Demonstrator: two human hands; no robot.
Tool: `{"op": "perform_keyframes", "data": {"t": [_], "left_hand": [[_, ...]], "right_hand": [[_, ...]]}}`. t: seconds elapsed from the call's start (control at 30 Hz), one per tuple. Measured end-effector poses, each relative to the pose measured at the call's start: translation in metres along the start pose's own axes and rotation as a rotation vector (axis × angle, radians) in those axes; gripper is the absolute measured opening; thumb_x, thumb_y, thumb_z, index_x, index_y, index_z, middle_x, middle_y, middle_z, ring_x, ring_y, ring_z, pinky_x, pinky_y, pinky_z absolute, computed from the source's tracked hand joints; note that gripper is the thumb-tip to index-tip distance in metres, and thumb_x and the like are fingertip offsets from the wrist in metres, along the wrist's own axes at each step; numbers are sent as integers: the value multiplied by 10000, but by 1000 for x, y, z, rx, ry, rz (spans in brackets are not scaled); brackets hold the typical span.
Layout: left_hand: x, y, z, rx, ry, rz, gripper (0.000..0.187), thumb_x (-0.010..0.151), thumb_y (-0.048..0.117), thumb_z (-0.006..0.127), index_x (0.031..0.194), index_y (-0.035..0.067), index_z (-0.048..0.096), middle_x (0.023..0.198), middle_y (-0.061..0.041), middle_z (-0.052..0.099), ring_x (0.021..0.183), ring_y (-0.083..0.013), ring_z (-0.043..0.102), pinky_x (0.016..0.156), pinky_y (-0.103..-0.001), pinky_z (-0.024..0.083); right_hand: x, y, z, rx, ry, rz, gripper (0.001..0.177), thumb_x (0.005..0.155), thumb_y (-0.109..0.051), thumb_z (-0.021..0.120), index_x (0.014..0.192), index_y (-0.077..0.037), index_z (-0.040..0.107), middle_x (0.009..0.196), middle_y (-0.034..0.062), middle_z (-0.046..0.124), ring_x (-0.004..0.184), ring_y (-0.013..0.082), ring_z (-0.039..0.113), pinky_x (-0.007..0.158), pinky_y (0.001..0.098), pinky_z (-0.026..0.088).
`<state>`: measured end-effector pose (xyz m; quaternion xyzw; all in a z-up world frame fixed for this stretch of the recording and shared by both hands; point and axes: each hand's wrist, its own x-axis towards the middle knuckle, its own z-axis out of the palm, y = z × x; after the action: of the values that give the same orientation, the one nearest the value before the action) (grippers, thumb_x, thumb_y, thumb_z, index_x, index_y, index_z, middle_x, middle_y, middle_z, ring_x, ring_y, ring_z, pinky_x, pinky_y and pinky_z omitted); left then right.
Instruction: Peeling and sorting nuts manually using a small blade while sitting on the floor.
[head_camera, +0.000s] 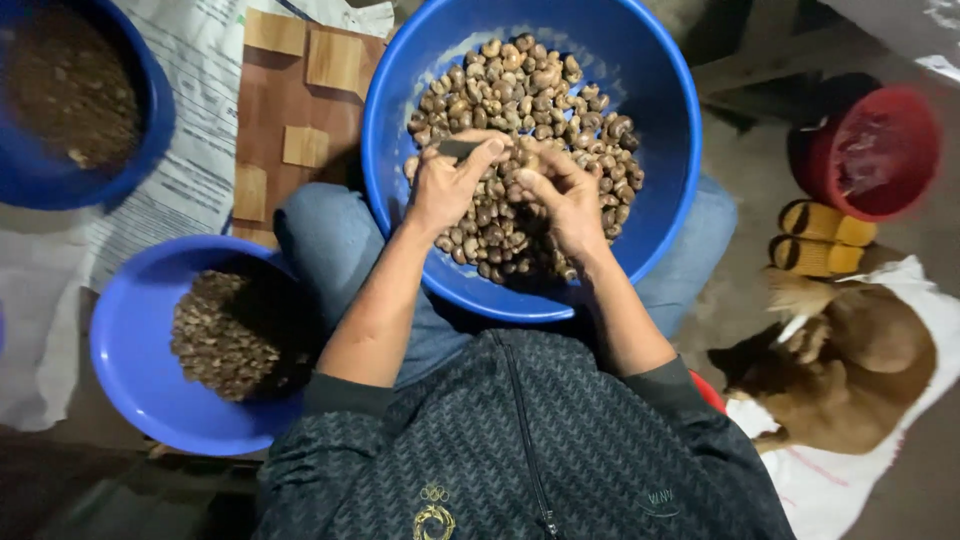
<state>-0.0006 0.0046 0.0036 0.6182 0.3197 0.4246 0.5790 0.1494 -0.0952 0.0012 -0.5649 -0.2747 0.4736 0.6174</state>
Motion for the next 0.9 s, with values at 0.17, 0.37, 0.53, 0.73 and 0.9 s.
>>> {"op": "perform_keyframes", "data": {"t": [0.17, 0.37, 0.53, 0.73, 0.9], "left_hand": [[2, 12, -27, -61, 99, -77, 297, 1047, 300, 597, 1051, 50, 758, 877, -133, 803, 742, -218, 812, 529, -267, 538], [4, 0, -48, -387, 232, -291, 438, 964, 456, 599, 1123, 70, 733, 973, -151, 809, 844, -250, 849, 689, -290, 713], [4, -19, -44, -476, 185, -176, 370, 991, 313, 670, 1237, 36, 661, 1129, -226, 758, 1012, -353, 808, 884, -394, 715], [0, -13, -38, -513, 133, -101, 164, 1013, 87, 661, 1163, 122, 720, 1161, -143, 765, 964, -280, 819, 838, -330, 719], [-2, 9, -38, -375, 35, -68, 203, 1049, 118, 582, 1218, 86, 690, 1030, -144, 781, 881, -283, 835, 715, -295, 718]], "right_hand": [[-39, -78, -24, -365, 221, -83, 323, 950, -111, 719, 1262, -49, 665, 1002, 115, 663, 821, 192, 680, 728, 342, 661], [-111, -83, -154, -424, 695, -97, 292, 1021, -237, 613, 1290, -124, 620, 858, 5, 610, 680, 91, 542, 621, 250, 549], [-197, -3, -260, -312, 862, 160, 150, 1026, -244, 579, 935, -124, 585, 732, 7, 576, 581, 117, 500, 534, 244, 448], [-327, 153, -394, 36, 1059, 705, 147, 1020, -233, 604, 1097, -111, 634, 893, 48, 671, 736, 205, 636, 664, 362, 572], [-373, 192, -390, -78, 1152, 766, 241, 1050, -183, 523, 1140, -3, 655, 899, 126, 700, 767, 203, 650, 671, 280, 541]]}}
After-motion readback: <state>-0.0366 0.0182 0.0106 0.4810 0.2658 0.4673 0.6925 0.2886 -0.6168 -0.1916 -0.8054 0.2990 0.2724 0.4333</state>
